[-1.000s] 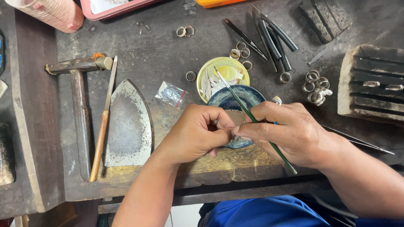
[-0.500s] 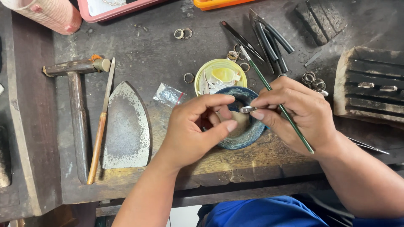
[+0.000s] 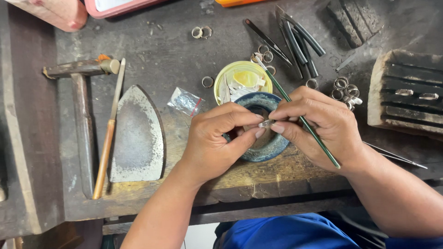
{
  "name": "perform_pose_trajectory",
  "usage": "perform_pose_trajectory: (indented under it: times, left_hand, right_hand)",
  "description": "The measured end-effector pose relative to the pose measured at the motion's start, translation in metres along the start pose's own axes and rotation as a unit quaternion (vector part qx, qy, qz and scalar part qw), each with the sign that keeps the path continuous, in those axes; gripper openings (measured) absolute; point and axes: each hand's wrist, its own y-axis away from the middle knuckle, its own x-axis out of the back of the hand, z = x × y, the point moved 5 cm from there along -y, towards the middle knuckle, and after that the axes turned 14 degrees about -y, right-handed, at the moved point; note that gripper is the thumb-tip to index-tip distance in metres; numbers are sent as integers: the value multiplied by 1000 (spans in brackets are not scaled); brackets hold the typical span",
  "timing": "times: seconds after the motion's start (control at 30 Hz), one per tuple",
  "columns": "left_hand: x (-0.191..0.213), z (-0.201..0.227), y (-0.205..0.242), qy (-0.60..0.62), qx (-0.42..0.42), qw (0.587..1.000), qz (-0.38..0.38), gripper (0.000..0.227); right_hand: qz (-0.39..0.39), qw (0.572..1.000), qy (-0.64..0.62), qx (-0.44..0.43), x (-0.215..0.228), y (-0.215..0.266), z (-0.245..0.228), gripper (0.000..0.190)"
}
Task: Applying solder paste to a small jewelry component using a fine brush at a workbench.
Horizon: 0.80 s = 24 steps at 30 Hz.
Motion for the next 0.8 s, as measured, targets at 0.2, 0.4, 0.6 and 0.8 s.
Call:
perform_pose_trajectory:
  times: [0.2,0.4,0.6,0.8]
  left_hand:
    - [3,3,-1,-15,-10,1000,-1,14]
    - [17,2,-6,-123,6,990,72,8]
    - [22,-2,-6,-165,58,980,93,6]
    - [21,-3,-5,-162,53,981,93,7]
  right_hand:
    - [-21,1000,-5,18,-2,-2,-1,11]
    - [70,987,-96,-111,17,3,1,22]
    - [52,975,-143,-161,30,1,5,44]
    - [-54,960,-90,-260,32,0,18,11]
